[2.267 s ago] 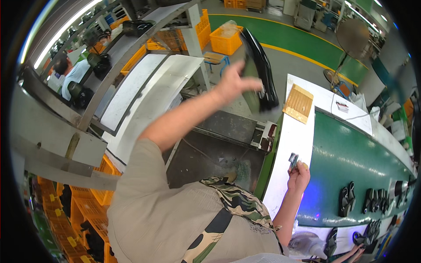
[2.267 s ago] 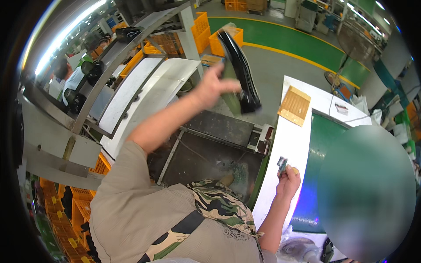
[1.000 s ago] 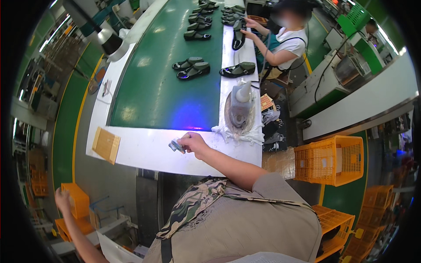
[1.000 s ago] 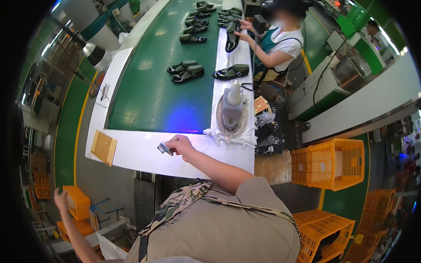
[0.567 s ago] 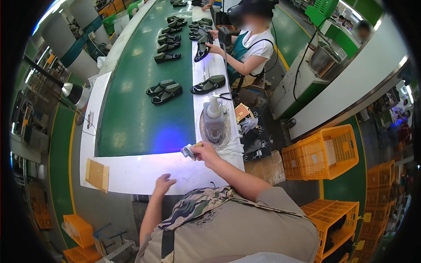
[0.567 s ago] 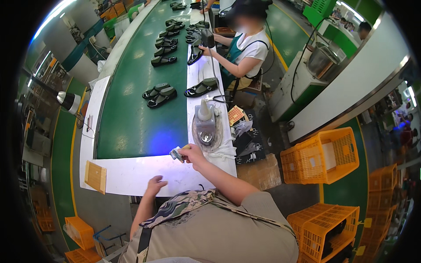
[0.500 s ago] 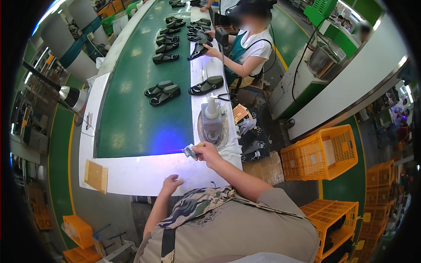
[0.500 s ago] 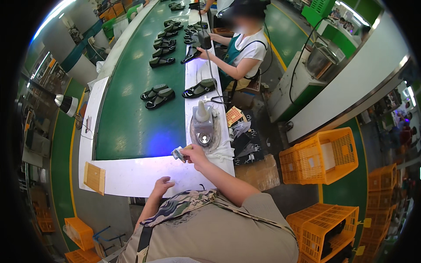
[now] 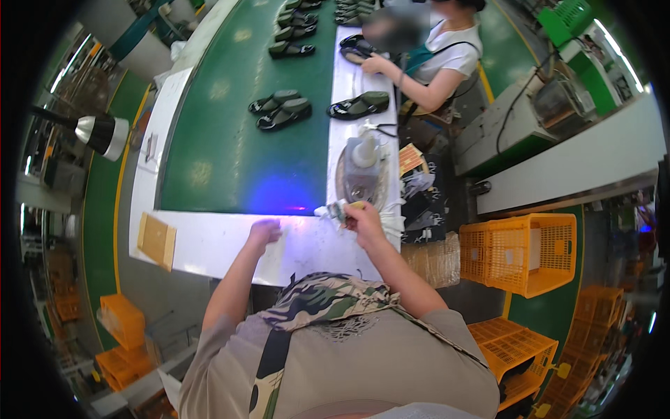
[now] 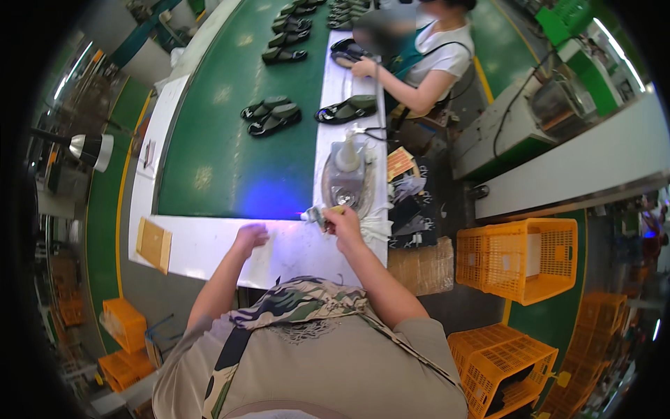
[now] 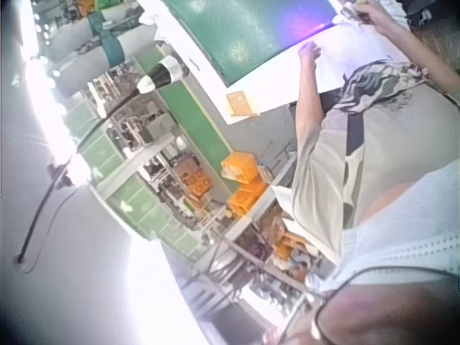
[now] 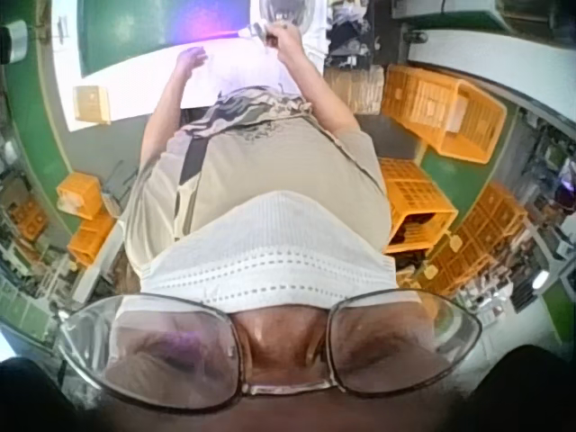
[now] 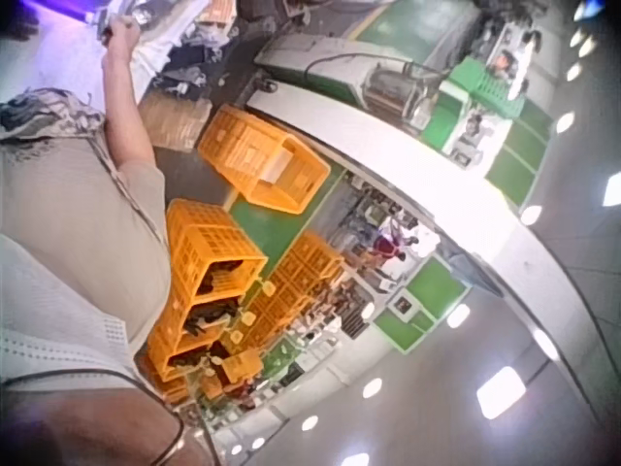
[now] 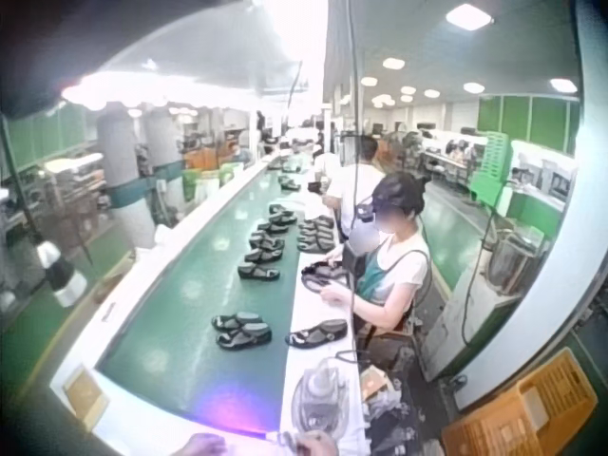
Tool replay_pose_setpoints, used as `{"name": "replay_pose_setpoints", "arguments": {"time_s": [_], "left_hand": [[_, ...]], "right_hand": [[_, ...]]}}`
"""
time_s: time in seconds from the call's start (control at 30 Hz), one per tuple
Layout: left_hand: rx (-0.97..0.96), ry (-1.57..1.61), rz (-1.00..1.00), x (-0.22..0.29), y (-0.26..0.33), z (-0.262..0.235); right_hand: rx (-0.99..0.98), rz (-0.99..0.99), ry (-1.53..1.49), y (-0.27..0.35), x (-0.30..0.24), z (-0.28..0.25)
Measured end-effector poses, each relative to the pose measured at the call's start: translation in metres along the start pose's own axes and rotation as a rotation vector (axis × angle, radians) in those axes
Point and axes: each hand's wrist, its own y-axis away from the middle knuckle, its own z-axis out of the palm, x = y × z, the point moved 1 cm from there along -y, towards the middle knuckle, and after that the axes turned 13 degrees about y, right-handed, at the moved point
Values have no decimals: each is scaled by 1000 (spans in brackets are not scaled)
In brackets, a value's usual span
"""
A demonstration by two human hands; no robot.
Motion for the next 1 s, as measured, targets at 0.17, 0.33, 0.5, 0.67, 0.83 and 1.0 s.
{"name": "replay_pose_setpoints", "arguments": {"time_s": [0.17,0.33,0.5,0.67,0.83,1.0], "left_hand": [[-83,214,-38,74,-69,40],[-83,427,-32,136,-147,89],[-45,580,-43,198,-233,132],[182,710,-169,240,-292,160],[214,762,-220,243,-310,171],[177,942,-123,207,-306,158]], "right_hand": [[79,20,-41,-5,1,13],[141,-10,19,-15,5,17],[183,-140,178,-26,7,16],[181,-96,347,-33,3,15],[161,-39,308,-45,7,13],[141,-77,407,-49,1,20]]}}
